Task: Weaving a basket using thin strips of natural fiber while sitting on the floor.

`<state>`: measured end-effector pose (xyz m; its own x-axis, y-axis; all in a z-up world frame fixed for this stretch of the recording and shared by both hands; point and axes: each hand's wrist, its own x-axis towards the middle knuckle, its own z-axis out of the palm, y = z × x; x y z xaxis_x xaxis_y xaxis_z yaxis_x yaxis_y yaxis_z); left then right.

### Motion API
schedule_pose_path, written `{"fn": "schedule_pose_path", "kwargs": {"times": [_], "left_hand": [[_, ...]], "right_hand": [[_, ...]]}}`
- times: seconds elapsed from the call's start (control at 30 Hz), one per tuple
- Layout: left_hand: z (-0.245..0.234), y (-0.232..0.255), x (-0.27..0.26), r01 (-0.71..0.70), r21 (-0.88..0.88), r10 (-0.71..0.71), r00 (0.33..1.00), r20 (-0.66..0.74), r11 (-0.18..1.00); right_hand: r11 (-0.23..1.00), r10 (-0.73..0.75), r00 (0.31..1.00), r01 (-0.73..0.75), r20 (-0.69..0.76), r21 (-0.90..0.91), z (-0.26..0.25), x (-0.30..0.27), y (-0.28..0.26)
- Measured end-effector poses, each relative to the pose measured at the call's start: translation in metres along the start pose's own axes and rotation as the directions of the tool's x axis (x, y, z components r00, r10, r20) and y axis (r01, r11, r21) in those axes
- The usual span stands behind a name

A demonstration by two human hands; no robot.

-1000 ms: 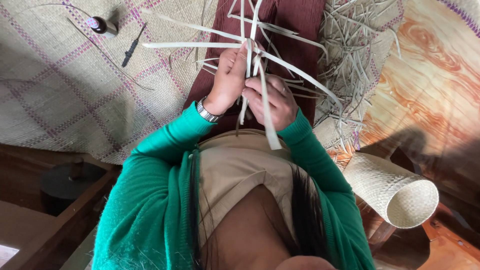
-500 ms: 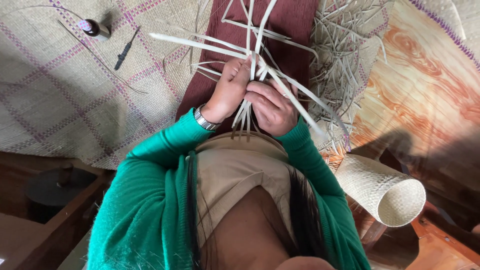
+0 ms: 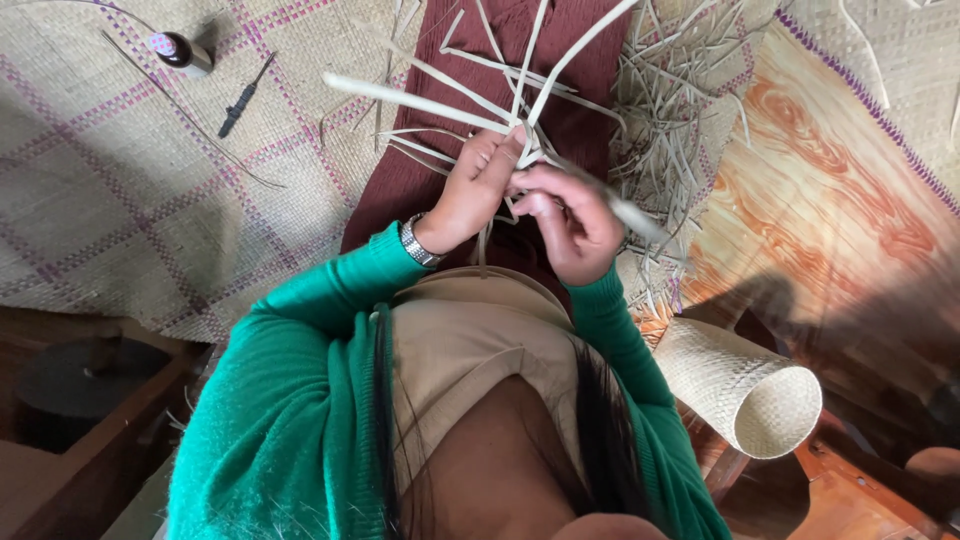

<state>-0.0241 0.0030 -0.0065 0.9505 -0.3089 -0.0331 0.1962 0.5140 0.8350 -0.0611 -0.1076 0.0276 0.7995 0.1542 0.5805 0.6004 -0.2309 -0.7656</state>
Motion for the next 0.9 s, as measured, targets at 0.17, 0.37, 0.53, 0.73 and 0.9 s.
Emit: {"fn": "schedule_pose_path", "kwargs": {"times": [0.17, 0.37, 0.53, 0.73, 0.9], "left_hand": [[0.005, 0.016, -0.006, -0.2, 0.31, 0.193, 0.98, 0.055, 0.929], [-0.003, 0.015, -0.007, -0.377, 0.432, 0.342, 0.926, 0.16, 0.82], [-0.01, 0.003, -0.005, -0.38, 0.39, 0.311, 0.922, 0.23, 0.839], [-0.014, -0.017, -0.01, -0.212, 0.262, 0.162, 0.967, 0.199, 0.941], [-0.032, -0.02, -0.009, -0.084, 0.2, 0.076, 0.996, 0.048, 0.976]], "right_hand": [[0.982, 0.174, 0.976, -0.182, -0.13, -0.047, -0.001, 0.0, 0.003], [0.95, 0.227, 0.949, -0.265, -0.22, -0.165, -0.003, 0.008, -0.007], [0.925, 0.337, 0.912, -0.367, -0.235, -0.097, -0.014, 0.005, 0.004], [0.899, 0.42, 0.898, -0.431, -0.127, -0.076, -0.02, 0.003, 0.011], [0.854, 0.516, 0.856, -0.513, -0.015, 0.09, -0.047, 0.008, 0.011]]}}
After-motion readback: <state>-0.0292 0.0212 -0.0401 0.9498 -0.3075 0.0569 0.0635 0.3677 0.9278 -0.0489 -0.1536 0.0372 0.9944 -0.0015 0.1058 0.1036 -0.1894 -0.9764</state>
